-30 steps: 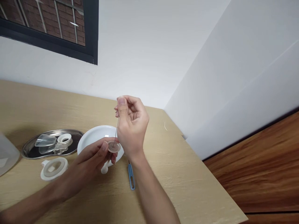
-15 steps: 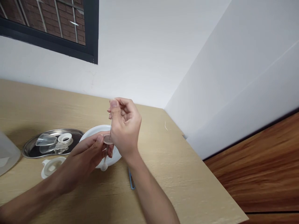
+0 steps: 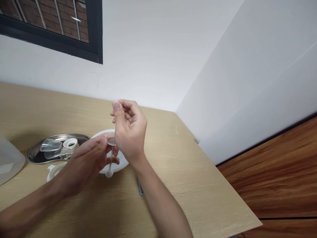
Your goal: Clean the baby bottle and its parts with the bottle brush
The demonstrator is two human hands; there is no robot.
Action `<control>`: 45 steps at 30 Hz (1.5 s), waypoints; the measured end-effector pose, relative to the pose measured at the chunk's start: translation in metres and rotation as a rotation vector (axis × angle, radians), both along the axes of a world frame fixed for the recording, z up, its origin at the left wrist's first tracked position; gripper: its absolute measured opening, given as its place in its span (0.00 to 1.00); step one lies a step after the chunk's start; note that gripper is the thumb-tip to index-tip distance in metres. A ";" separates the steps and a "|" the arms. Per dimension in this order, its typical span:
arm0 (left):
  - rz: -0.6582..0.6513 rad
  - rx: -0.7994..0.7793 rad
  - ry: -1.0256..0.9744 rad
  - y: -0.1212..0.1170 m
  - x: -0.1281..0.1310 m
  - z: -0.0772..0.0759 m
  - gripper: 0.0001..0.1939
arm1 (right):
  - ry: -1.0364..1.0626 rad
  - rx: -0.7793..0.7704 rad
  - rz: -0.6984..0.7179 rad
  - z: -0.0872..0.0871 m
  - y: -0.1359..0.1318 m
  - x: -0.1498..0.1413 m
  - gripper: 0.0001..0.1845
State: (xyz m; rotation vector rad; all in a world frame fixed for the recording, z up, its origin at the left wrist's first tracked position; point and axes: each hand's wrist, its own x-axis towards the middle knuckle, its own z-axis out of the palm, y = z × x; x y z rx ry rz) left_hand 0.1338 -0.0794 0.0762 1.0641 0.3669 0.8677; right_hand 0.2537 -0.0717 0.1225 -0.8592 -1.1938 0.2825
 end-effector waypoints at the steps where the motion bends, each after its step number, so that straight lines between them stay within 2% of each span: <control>1: 0.003 -0.005 -0.001 0.000 0.000 0.001 0.16 | 0.002 0.002 0.005 0.000 0.000 0.000 0.05; 20: -0.001 -0.024 -0.059 0.001 -0.003 0.005 0.14 | -0.008 -0.033 0.048 0.000 -0.002 -0.002 0.06; 27: 0.036 -0.017 -0.073 0.007 -0.006 0.013 0.14 | 0.080 -0.189 0.208 -0.006 -0.004 -0.009 0.09; 31: 0.031 -0.046 -0.064 0.010 -0.009 0.016 0.14 | 0.079 -0.219 0.238 -0.010 -0.002 -0.012 0.09; 35: 0.029 -0.069 -0.037 0.007 -0.011 0.019 0.14 | 0.063 -0.194 0.212 -0.012 0.000 -0.013 0.10; 40: 0.145 -0.071 -0.031 0.004 -0.005 0.015 0.14 | 0.067 -0.153 0.160 -0.012 0.000 -0.014 0.09; 45: 0.087 -0.068 -0.037 0.000 0.002 0.005 0.15 | -0.002 -0.036 0.033 -0.007 -0.001 -0.009 0.05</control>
